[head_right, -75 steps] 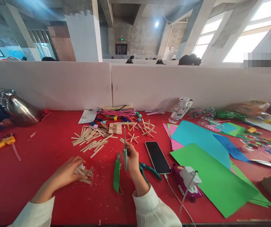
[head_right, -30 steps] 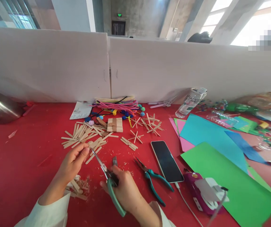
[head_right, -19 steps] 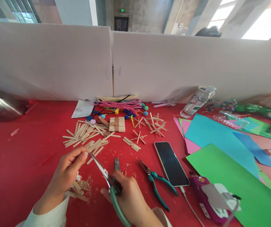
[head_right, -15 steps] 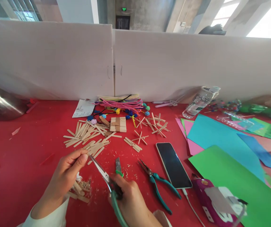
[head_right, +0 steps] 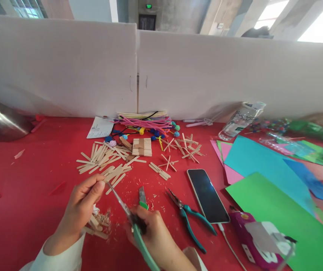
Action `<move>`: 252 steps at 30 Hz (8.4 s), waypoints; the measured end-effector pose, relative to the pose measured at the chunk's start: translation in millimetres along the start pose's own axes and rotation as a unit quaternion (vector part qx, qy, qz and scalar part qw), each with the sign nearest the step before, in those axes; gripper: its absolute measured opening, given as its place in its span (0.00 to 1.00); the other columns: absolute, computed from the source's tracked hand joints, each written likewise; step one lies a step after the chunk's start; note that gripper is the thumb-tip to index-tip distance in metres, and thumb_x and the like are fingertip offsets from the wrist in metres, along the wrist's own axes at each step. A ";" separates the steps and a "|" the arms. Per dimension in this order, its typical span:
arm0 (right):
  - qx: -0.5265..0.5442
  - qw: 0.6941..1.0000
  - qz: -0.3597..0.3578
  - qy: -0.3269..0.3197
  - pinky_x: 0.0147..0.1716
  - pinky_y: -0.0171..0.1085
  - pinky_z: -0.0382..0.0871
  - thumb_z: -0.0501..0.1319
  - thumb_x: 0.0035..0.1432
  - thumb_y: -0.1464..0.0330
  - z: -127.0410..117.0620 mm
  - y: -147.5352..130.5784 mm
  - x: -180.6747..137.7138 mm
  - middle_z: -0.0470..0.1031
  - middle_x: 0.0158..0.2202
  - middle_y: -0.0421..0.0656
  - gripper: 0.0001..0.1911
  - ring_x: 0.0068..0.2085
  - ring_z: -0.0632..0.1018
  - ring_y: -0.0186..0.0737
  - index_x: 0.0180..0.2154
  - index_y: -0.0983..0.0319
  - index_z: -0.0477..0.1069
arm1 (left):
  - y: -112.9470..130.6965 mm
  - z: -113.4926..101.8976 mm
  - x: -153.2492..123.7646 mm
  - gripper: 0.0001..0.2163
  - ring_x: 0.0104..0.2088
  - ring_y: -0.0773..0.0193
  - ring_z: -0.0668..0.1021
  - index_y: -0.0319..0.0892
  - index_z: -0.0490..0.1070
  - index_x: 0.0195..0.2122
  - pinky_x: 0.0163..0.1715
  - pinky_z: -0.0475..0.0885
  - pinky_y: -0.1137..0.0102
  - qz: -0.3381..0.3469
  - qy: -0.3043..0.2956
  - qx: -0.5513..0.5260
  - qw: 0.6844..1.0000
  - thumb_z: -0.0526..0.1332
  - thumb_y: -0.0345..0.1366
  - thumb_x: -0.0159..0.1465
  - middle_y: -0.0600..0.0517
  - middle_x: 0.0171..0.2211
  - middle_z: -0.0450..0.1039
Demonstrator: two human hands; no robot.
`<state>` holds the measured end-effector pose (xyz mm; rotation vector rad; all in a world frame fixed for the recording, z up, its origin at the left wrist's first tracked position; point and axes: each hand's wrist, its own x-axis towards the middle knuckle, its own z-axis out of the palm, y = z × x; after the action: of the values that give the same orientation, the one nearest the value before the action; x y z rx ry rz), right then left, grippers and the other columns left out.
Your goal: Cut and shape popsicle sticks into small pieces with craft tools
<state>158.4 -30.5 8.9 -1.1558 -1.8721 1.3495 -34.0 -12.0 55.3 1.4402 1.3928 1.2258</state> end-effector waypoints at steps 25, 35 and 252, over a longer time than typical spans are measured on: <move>0.067 0.994 0.061 -0.056 0.24 0.33 0.49 0.62 0.49 0.46 -14.0 -4.3 -2.9 0.53 0.23 0.33 0.27 0.26 0.55 0.32 0.34 0.64 0.67 | 2.1 -4.1 4.3 0.14 0.20 0.71 0.53 0.41 0.63 0.25 0.18 0.51 0.76 -0.061 -0.006 0.012 0.998 0.53 0.45 0.61 0.60 0.18 0.47; 0.043 0.996 0.058 -0.045 0.22 0.32 0.49 0.61 0.47 0.44 -13.0 -3.8 -3.5 0.52 0.22 0.33 0.29 0.25 0.55 0.31 0.35 0.64 0.68 | 2.4 -4.6 3.9 0.14 0.19 0.71 0.55 0.41 0.65 0.24 0.18 0.52 0.76 -0.060 0.002 0.028 0.998 0.54 0.45 0.61 0.59 0.18 0.49; 0.151 0.981 0.074 -0.095 0.20 0.29 0.55 0.60 0.51 0.45 -10.5 11.4 -18.1 0.55 0.22 0.34 0.28 0.22 0.60 0.29 0.36 0.64 0.65 | -0.9 -4.6 2.7 0.17 0.19 0.71 0.51 0.41 0.60 0.21 0.17 0.48 0.75 -0.101 -0.071 0.000 0.992 0.54 0.48 0.61 0.60 0.18 0.45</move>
<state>179.3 -40.0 2.7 -1.0557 -1.6557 1.8107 -38.8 -9.6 55.9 1.3233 1.4019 0.9778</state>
